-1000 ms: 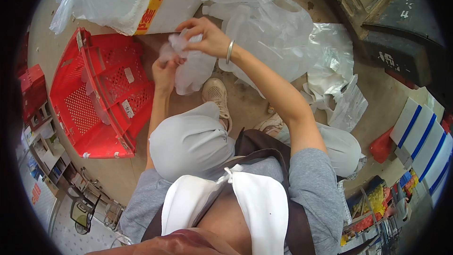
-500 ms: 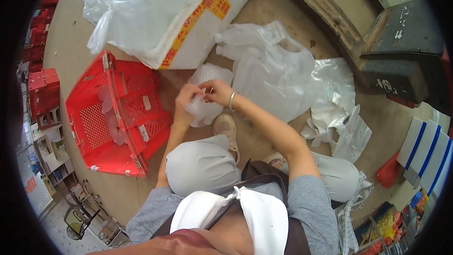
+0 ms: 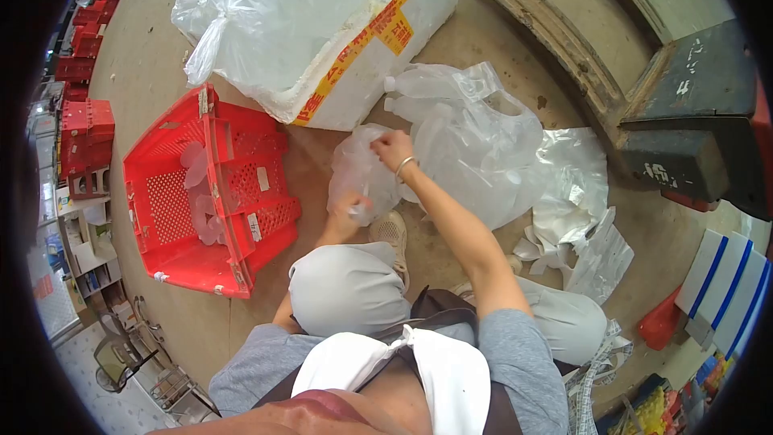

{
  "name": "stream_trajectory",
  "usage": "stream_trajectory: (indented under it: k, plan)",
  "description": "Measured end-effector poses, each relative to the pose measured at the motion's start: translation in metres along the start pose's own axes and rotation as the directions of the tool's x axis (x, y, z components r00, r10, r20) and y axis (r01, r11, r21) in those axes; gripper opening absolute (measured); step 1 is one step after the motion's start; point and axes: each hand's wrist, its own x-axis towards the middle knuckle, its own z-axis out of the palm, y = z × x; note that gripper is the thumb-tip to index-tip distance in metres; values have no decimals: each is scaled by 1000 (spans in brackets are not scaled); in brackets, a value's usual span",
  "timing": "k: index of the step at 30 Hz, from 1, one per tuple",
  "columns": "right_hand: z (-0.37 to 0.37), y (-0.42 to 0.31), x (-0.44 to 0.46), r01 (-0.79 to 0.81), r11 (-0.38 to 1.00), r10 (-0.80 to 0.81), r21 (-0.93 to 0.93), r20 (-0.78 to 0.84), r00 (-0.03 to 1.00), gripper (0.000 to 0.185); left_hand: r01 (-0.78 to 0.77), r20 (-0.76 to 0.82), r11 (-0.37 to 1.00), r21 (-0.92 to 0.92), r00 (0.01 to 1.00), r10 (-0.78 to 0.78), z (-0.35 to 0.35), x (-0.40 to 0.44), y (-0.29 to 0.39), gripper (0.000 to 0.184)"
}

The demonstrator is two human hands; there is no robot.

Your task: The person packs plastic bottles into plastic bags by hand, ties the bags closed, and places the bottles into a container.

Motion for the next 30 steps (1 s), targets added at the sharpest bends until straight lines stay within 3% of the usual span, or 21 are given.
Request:
stream_trajectory:
  k: [1, 3, 4, 6, 7, 11, 12, 13, 15, 16, 17, 19, 20, 21, 22, 23, 24, 26, 28, 29, 30]
  plan:
    - [-1, -4, -3, 29, 999, -30, 35, 4, 1000, 16, 21, 127, 1000, -14, 992, -19, 10, -10, -6, 4]
    - [2, -26, -17, 94, 989, -95, 114, 5, 995, 16, -33, -150, 998, 50, 988, 40, 4, -4, -8, 6]
    - [3, -46, -32, 245, 968, -251, 62, 140, 958, 13, -38, -279, 996, 78, 959, 58, 5, -9, -8, 7]
    - [16, -71, -66, 613, 784, -589, -95, 195, 784, 10, 9, -296, 967, 256, 953, 70, 3, 8, -3, 10]
    - [14, -85, -78, 770, 615, -730, -169, 246, 637, 9, 22, -315, 939, 343, 945, 93, 3, 21, 2, 12]
    - [-22, -131, -121, 692, 715, -680, 101, 331, 654, 16, -176, -318, 983, 49, 930, 182, -30, 18, 30, 17]
    - [-32, -146, -129, 664, 726, -678, 180, 353, 645, 19, -72, -408, 991, -114, 913, 19, -43, 16, 62, 18]
    - [-42, -160, -141, 621, 739, -670, 261, 376, 640, 22, -86, -486, 996, -6, 871, 72, -64, 18, 82, 19]
    - [-72, -195, -146, 726, 633, -770, 270, 322, 551, 27, -127, -572, 989, 79, 807, 149, -105, 15, 122, 16]
    - [-92, -208, -148, 704, 667, -742, 245, 314, 593, 27, -238, -613, 921, 309, 691, 384, -123, 13, 126, 15]
    - [-113, -214, -150, 675, 703, -708, 223, 303, 638, 26, -96, -657, 888, 451, 638, 402, -146, 11, 147, 14]
    - [-156, -212, -147, 692, 722, -678, 32, 234, 697, 25, -211, -692, 865, 456, 528, 493, -203, 8, 173, 25]
    - [-179, -204, -145, 671, 735, -644, -99, 210, 736, 22, -40, -708, 806, 591, 453, 542, -238, 12, 184, 30]
    - [-202, -193, -145, 624, 747, -601, -228, 168, 781, 20, -143, -662, 707, 693, 262, 702, -273, 28, 191, 33]
    - [-224, -180, -144, 534, 804, -519, -260, 130, 845, 17, -34, -586, 611, 791, 243, 773, -314, 40, 207, 35]
    - [-247, -163, -143, 430, 856, -423, -286, 88, 902, 15, 197, -714, 689, 698, 268, 647, -327, 58, 238, 29]
    - [-271, -139, -142, 338, 896, -348, -289, 20, 937, 15, 175, -862, 870, 461, 323, 391, -334, 80, 269, 24]
    - [-321, -90, -144, 198, 918, -253, -342, -124, 959, 16, 149, -786, 787, 599, 296, 543, -388, 129, 276, 28]
    - [-366, -28, -156, 26, 920, -150, -391, -290, 945, 16, -42, -557, 599, 800, 321, 766, -451, 187, 268, 26]
    - [-383, 16, -163, -90, 922, -66, -377, -381, 922, 16, 42, -584, 614, 788, 367, 724, -444, 208, 264, 27]
    - [-398, 72, -170, -138, 856, -94, -498, -413, 906, 18, 127, -608, 618, 776, 412, 678, -436, 229, 261, 29]
